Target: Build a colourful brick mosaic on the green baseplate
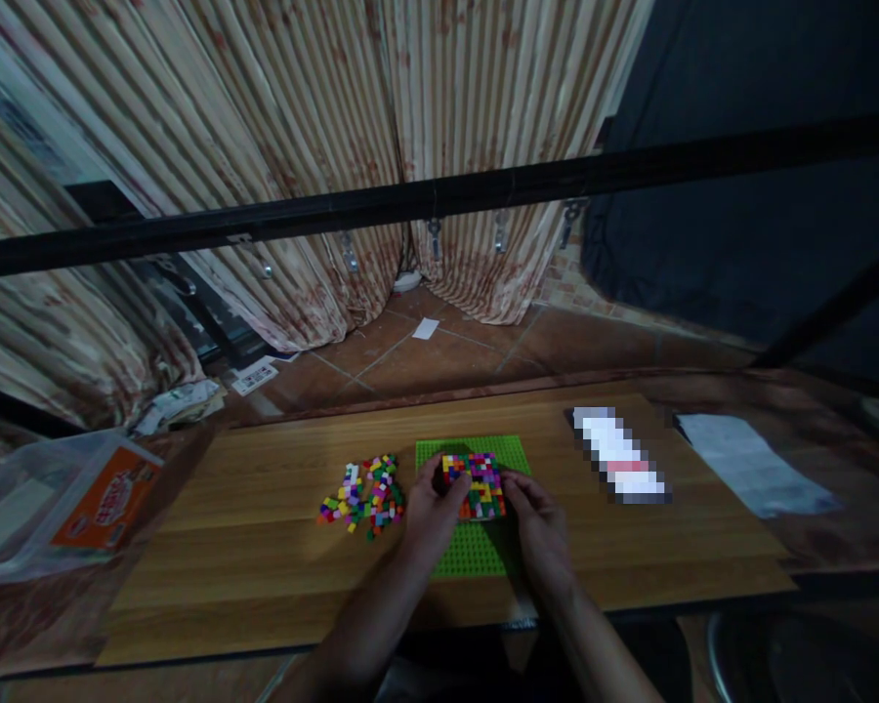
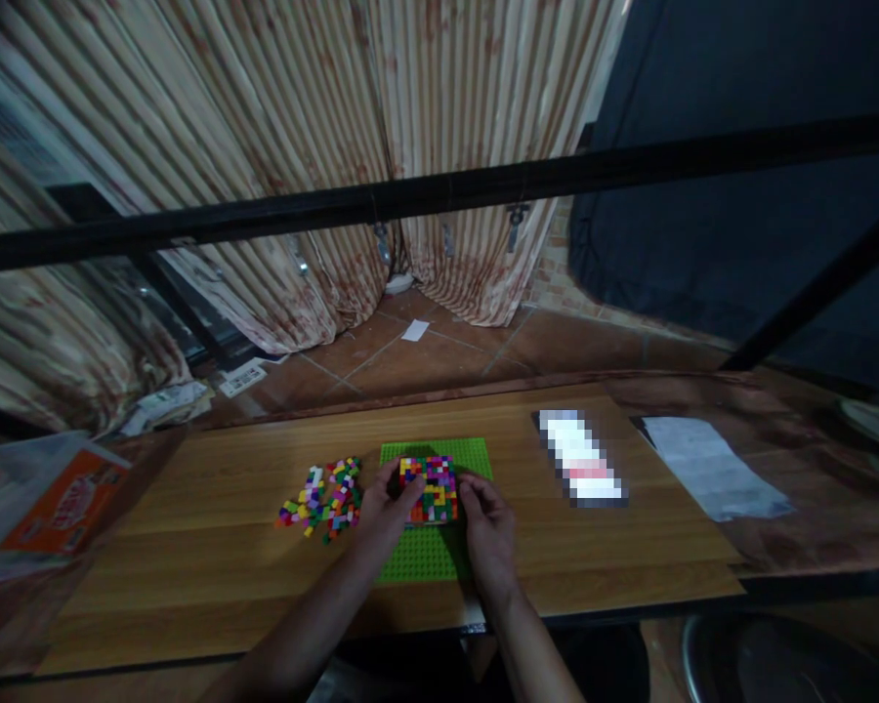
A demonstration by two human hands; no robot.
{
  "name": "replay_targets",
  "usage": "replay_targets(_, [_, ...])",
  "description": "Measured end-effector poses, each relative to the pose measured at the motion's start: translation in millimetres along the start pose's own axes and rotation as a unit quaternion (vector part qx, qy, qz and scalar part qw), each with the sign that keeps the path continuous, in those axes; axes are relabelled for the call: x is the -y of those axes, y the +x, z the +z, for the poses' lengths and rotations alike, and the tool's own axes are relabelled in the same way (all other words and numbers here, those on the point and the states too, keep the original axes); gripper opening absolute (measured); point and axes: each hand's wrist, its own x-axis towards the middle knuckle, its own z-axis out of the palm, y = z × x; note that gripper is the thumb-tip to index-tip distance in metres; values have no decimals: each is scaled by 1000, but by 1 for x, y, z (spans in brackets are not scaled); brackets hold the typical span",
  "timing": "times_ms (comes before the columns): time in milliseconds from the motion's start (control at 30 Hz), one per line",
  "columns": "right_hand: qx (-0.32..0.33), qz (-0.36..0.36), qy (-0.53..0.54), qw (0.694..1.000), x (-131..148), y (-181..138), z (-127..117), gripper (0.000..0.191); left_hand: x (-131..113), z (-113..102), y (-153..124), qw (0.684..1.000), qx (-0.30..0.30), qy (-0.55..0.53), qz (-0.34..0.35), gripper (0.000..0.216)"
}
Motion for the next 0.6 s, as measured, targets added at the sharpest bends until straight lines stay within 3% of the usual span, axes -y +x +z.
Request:
replay_targets(333, [-2, -46, -88, 995, -6, -1, -2, 28, -1, 6, -4, 1000, -26, 7, 6, 40])
replay_targets(600, [4, -89, -162, 983, -13, -2, -10, 34, -1, -1, -13, 999, -27, 10, 35, 44])
